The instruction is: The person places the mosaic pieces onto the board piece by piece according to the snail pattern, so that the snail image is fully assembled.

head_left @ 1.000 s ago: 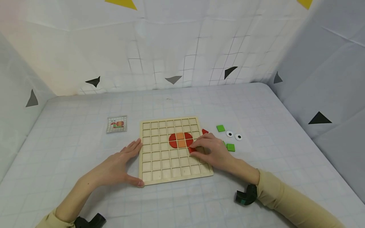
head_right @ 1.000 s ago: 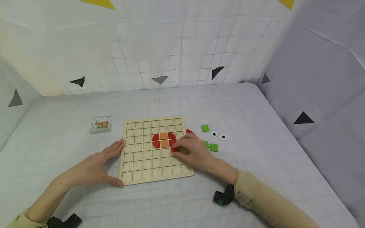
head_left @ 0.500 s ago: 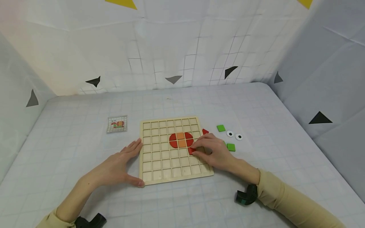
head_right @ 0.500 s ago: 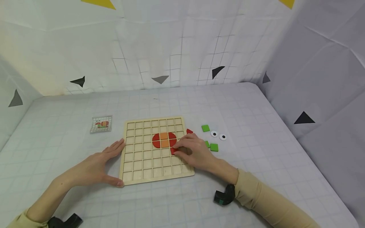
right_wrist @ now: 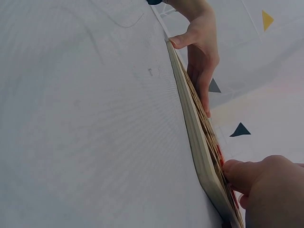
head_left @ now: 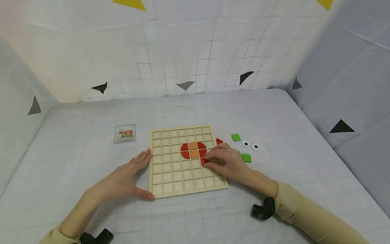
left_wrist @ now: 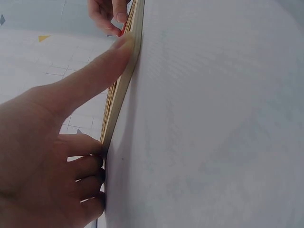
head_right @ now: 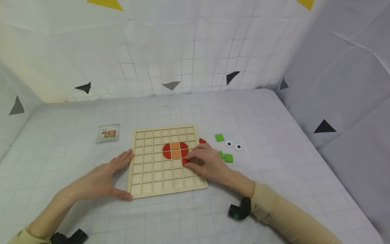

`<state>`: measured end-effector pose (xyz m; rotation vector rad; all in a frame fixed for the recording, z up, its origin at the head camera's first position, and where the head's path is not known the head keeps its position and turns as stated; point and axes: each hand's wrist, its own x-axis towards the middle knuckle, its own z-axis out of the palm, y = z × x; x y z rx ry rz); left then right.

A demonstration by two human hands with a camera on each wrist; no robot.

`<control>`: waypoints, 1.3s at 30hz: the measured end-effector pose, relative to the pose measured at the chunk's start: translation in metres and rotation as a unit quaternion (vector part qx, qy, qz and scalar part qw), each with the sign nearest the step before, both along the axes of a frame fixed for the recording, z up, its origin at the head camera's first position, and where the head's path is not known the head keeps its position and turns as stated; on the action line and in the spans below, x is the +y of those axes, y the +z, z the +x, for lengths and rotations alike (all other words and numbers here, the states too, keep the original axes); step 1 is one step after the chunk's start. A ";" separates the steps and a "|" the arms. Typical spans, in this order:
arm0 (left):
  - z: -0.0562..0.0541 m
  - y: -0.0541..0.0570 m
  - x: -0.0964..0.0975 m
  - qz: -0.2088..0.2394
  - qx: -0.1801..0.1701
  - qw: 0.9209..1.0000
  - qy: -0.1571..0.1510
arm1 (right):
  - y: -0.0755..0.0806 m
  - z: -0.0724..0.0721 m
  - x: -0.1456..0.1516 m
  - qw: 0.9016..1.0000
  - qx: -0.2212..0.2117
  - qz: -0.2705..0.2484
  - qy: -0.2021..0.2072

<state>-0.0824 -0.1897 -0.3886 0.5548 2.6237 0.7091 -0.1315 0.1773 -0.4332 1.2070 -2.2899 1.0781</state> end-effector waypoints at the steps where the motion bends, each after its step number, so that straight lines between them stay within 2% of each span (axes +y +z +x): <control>1: 0.000 0.000 0.000 0.001 0.000 1.000 0.000 | 0.000 0.000 0.000 1.000 0.001 0.000 0.000; 13: 0.000 0.000 -0.001 -0.002 0.002 1.000 0.001 | -0.001 0.001 0.000 1.000 -0.004 0.003 -0.002; 18: 0.001 0.001 0.000 -0.002 0.000 1.000 0.000 | 0.009 -0.004 0.005 1.000 0.001 -0.015 -0.006; 22: 0.000 0.001 0.002 -0.001 -0.001 1.000 -0.001 | 0.017 -0.015 0.025 0.998 -0.010 -0.029 -0.046; 28: 0.000 0.000 0.002 -0.007 -0.002 1.000 -0.002 | 0.018 -0.032 0.068 0.993 -0.019 -0.007 -0.120; 35: -0.001 0.001 0.002 -0.007 0.002 1.000 -0.004 | 0.008 -0.041 0.098 0.976 -0.058 0.008 -0.210; 39: -0.001 0.001 0.002 -0.004 0.000 1.000 -0.002 | 0.001 -0.044 0.103 0.970 -0.088 0.027 -0.226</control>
